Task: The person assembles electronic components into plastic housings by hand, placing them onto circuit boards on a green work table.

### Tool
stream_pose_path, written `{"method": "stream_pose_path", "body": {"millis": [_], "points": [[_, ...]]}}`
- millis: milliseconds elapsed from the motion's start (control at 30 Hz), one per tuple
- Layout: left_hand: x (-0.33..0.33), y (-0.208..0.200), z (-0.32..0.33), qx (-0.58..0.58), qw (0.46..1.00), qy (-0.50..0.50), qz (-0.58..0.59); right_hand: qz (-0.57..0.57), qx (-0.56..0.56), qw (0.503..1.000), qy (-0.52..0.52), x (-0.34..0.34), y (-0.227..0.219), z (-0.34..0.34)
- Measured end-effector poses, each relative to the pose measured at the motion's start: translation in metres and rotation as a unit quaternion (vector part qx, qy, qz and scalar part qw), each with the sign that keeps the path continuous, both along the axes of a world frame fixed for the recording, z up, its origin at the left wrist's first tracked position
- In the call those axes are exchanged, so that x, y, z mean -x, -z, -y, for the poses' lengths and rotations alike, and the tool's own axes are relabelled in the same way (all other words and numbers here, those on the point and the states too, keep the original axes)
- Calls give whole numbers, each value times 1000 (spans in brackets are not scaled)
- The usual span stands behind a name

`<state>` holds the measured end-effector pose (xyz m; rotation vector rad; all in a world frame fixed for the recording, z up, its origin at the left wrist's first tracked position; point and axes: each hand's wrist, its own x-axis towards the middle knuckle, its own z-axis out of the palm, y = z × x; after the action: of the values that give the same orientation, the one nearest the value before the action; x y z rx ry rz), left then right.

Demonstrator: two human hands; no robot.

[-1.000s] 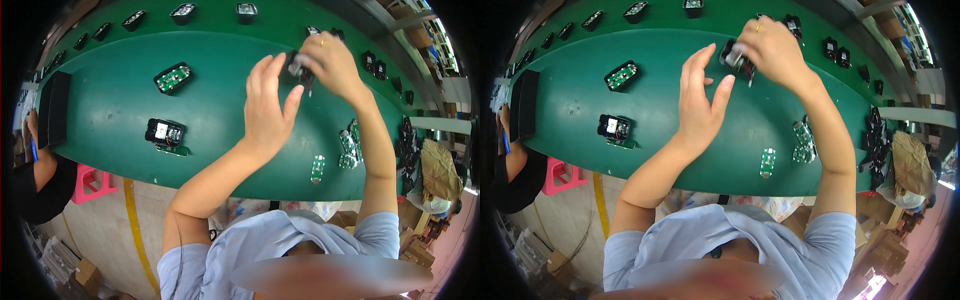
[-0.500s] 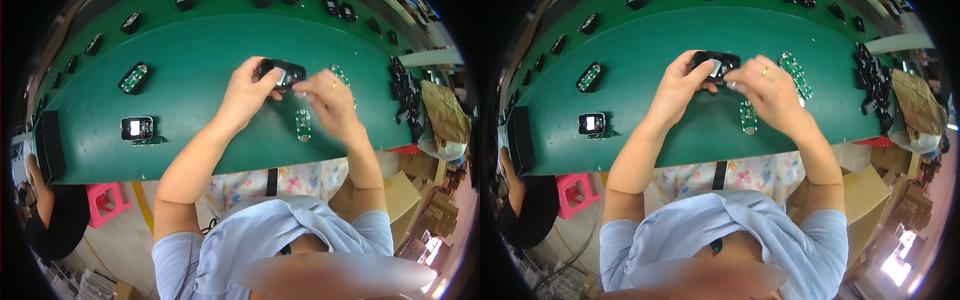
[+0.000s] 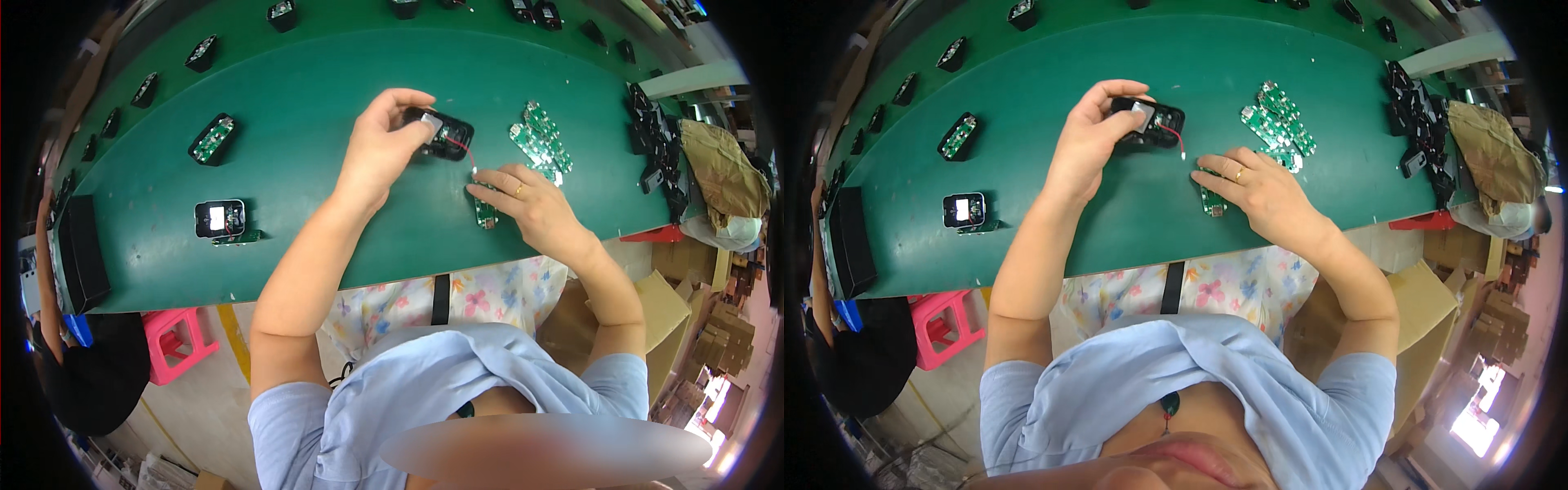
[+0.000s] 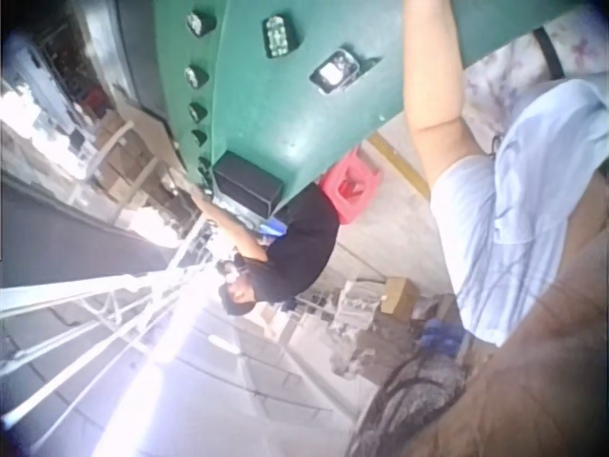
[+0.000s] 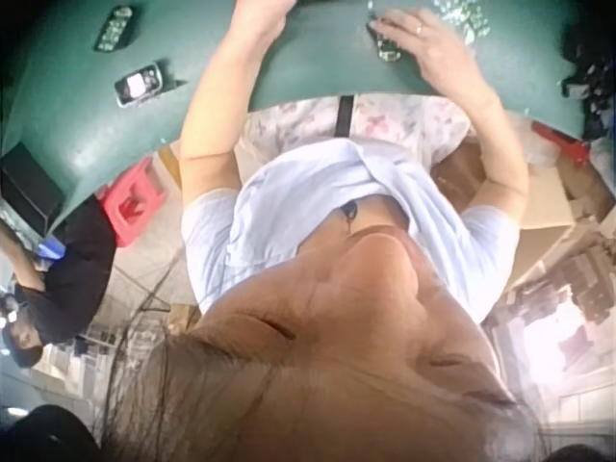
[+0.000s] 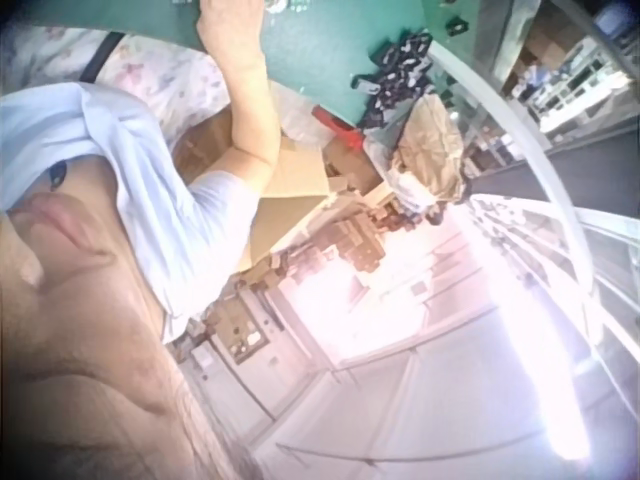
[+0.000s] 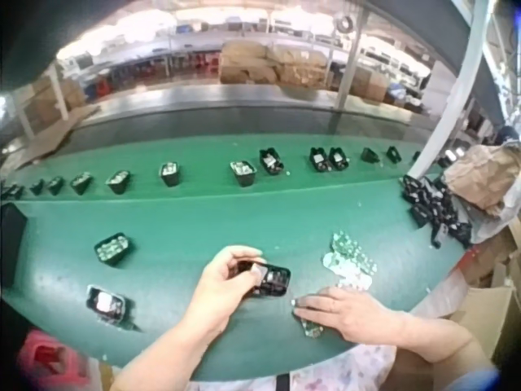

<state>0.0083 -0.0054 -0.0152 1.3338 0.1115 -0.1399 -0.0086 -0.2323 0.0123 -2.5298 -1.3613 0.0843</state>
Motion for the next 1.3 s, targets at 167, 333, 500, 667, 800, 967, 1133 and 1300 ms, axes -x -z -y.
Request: {"method": "stream_pose_path", "body": {"millis": [167, 333, 500, 667, 800, 967, 1133, 1300], "points": [[0, 3, 2, 80, 996, -11, -39, -87, -13, 994, 68, -9, -1, 10], [-3, -1, 2, 132, 987, -37, -81, -142, -148, 970, 131, -15, -1, 16], [0, -7, 2, 160, 982, -20, -103, -308, -471, 789, 246, -8, -9, -17], [1, -9, 5, 160, 982, -7, -98, -317, -551, 746, 198, -19, -11, -44], [1, -9, 5, 160, 983, -3, -89, -327, -550, 741, 205, -26, -12, -51], [2, -9, 5, 150, 985, -3, -83, -326, -536, 746, 224, -30, -13, -52], [4, -9, 10, 181, 983, 1, -28, -353, -509, 749, 236, -32, -12, -52], [7, -10, 10, 141, 990, 9, 1, -380, -441, 779, 231, -30, -9, -49]]}}
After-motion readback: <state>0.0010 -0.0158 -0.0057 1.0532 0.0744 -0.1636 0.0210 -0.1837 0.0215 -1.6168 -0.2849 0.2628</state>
